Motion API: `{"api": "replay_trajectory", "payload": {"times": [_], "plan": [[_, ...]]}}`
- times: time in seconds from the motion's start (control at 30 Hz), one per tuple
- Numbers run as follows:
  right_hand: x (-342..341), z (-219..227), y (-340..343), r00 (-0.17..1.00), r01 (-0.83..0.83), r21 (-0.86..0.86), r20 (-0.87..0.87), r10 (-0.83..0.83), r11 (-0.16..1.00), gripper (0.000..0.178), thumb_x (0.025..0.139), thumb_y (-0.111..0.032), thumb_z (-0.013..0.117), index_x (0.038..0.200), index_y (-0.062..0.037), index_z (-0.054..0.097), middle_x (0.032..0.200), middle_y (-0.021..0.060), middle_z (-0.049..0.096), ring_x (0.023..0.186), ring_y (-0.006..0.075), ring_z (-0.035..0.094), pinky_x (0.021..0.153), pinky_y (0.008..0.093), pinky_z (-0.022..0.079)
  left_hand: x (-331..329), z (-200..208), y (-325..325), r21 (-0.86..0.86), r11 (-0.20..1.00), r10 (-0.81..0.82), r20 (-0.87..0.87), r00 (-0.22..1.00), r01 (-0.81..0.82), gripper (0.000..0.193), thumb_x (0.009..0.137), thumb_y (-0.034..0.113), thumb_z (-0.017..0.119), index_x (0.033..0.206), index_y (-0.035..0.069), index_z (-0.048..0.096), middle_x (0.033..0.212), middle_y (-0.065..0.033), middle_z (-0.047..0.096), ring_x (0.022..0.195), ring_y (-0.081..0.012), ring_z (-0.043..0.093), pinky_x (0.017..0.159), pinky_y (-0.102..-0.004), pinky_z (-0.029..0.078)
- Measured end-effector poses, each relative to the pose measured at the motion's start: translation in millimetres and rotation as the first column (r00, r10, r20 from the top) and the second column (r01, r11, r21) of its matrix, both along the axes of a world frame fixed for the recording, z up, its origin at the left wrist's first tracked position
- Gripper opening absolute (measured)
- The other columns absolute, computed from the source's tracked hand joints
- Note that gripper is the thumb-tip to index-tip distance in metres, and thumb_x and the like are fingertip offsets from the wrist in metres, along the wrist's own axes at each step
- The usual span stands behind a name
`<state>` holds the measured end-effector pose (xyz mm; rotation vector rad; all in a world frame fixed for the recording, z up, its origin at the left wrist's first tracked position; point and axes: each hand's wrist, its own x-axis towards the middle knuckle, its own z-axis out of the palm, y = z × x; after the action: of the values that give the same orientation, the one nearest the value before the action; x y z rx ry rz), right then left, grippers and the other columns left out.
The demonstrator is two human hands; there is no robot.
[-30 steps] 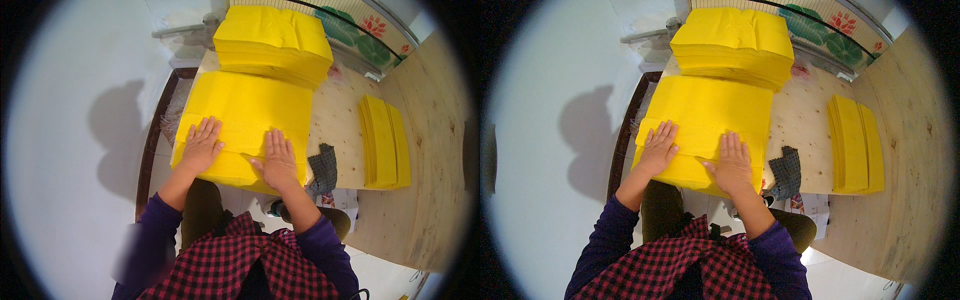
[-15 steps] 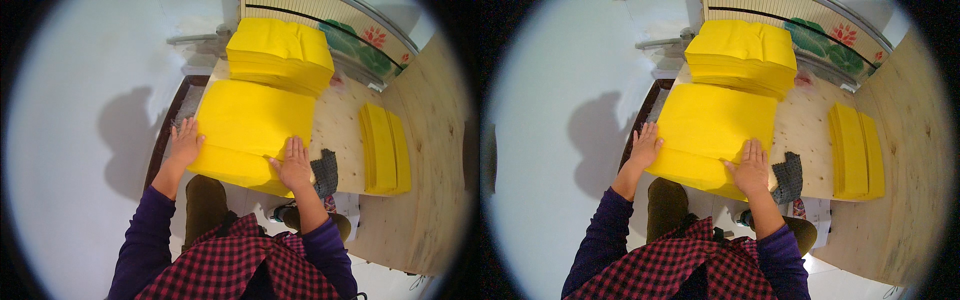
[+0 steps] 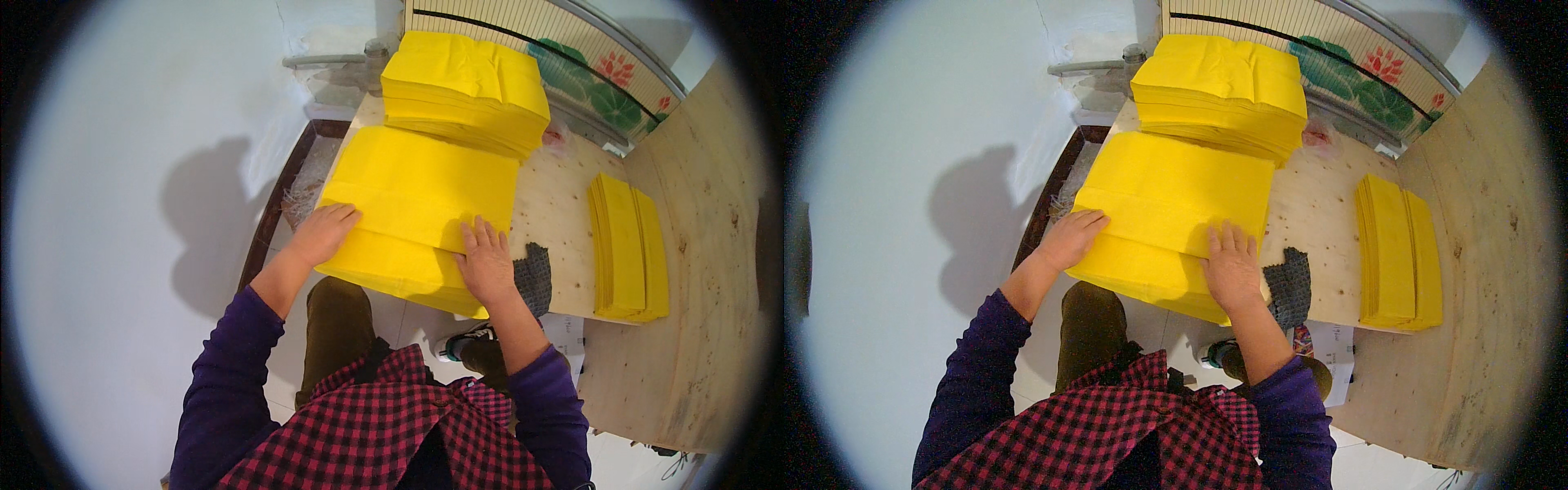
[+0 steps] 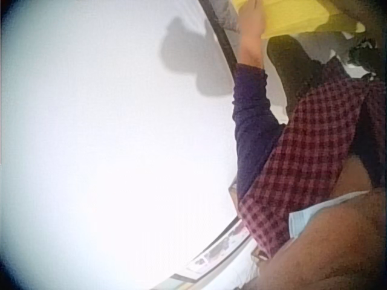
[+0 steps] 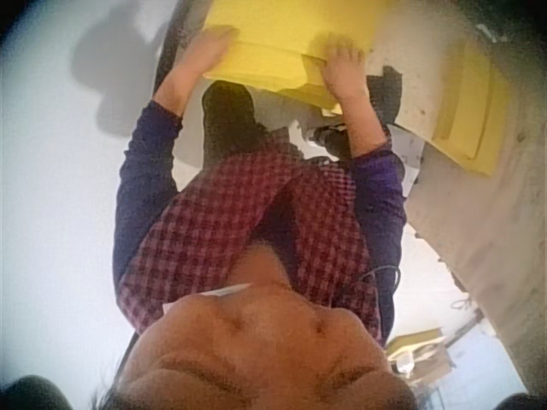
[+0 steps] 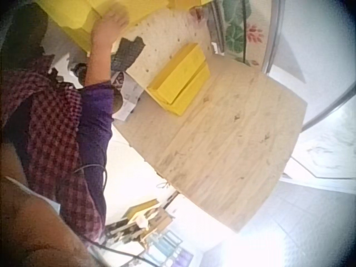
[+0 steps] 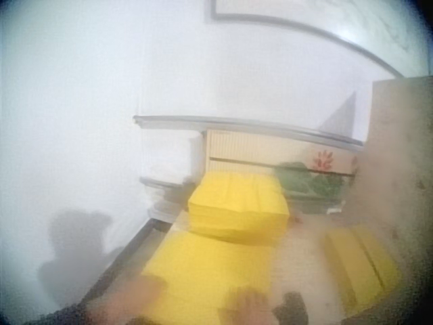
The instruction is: The person folds yellow fabric sheets on a wooden table. They smooth each sheet, fold it in half, then fold again, and place the folded piece into a growing stack. The process repeats with multiple sheets.
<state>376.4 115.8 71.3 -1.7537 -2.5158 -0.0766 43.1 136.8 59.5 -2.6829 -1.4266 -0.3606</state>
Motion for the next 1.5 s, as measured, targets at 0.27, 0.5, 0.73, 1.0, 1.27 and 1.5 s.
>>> {"api": "replay_trajectory", "payload": {"times": [0.27, 0.5, 0.73, 1.0, 1.27, 1.5], "plan": [[8.1, 13.3, 2.8, 0.99, -0.14, 0.008, -0.019, 0.14, 0.99, 0.035, 0.08, -0.011, 0.056, 0.114, -0.0027, 0.06, 0.118, 0.0132, 0.063, 0.11, 0.0294, 0.06, 0.094, 0.0398, 0.047, 3.7, 9.3, 4.7, -0.006, 1.0, -0.029, -0.062, 0.998, 0.028, 0.035, 0.083, 0.008, 0.05, 0.117, 0.002, 0.057, 0.12, -0.013, 0.061, 0.112, -0.03, 0.057, 0.096, -0.0398, 0.045], [20.0, 8.6, -17.5, 0.969, -0.228, 0.206, -0.046, 0.242, 0.952, 0.026, 0.075, -0.013, 0.062, 0.098, -0.0025, 0.059, 0.103, 0.0119, 0.063, 0.101, 0.0276, 0.061, 0.085, 0.0379, 0.049, 10.0, 13.3, -29.2, -0.049, 0.999, -0.019, -0.117, 0.993, 0.013, 0.04, 0.082, 0.007, 0.055, 0.122, 0.001, 0.057, 0.125, -0.0143, 0.059, 0.116, -0.0301, 0.054, 0.102, -0.0414, 0.041], [-1.8, 22.8, -34.9, 0.986, -0.079, -0.008, -0.148, 0.077, 0.997, 0.059, 0.09, -0.04, 0.058, 0.132, 0.0007, 0.049, 0.14, 0.0197, 0.046, 0.135, 0.0295, 0.038, 0.112, 0.0438, 0.028, 23.7, 12.7, -36.0, -0.062, 0.998, 0.024, 0.162, 0.986, -0.014, 0.041, 0.085, 0.01, 0.057, 0.125, 0.002, 0.056, 0.132, -0.0144, 0.054, 0.128, -0.0303, 0.045, 0.111, -0.0451, 0.031], [-77.8, -5.4, 6.5, 0.935, 0.02, -0.111, -0.351, -0.058, 0.994, 0.079, 0.093, -0.057, 0.042, 0.144, 0.0019, 0.032, 0.152, 0.0197, 0.028, 0.143, 0.0297, 0.023, 0.116, 0.0446, 0.017, 89.7, -0.2, -4.8, -0.233, 0.967, 0.165, 0.282, 0.945, -0.099, 0.048, 0.093, 0.018, 0.05, 0.139, 0.006, 0.044, 0.147, -0.0123, 0.041, 0.139, -0.0271, 0.032, 0.116, -0.0437, 0.02], [-26.9, -15.9, -4.3, 0.994, 0.111, -0.163, 0.022, -0.109, 0.98, 0.086, 0.092, -0.063, 0.035, 0.151, -0.0043, 0.016, 0.159, 0.0118, 0.013, 0.147, 0.0241, 0.01, 0.118, 0.0434, 0.007, 63.2, -20.4, -3.5, -0.229, 0.916, 0.331, -0.028, 0.943, -0.328, 0.061, 0.098, 0.04, 0.039, 0.149, 0.01, 0.026, 0.157, -0.007, 0.022, 0.146, -0.0213, 0.017, 0.118, -0.0423, 0.009], [3.5, -13.2, -9.3, 0.976, 0.216, -0.161, 0.014, -0.216, 0.963, 0.079, 0.096, -0.057, 0.035, 0.15, -0.002, 0.016, 0.157, 0.0164, 0.016, 0.146, 0.0279, 0.013, 0.118, 0.0459, 0.01, 22.5, -13.8, -2.8, -0.315, 0.81, 0.506, -0.051, 0.861, -0.494, 0.062, 0.099, 0.04, 0.038, 0.15, 0.008, 0.022, 0.158, -0.0064, 0.019, 0.146, -0.0213, 0.014, 0.118, -0.0449, 0.007]]}}
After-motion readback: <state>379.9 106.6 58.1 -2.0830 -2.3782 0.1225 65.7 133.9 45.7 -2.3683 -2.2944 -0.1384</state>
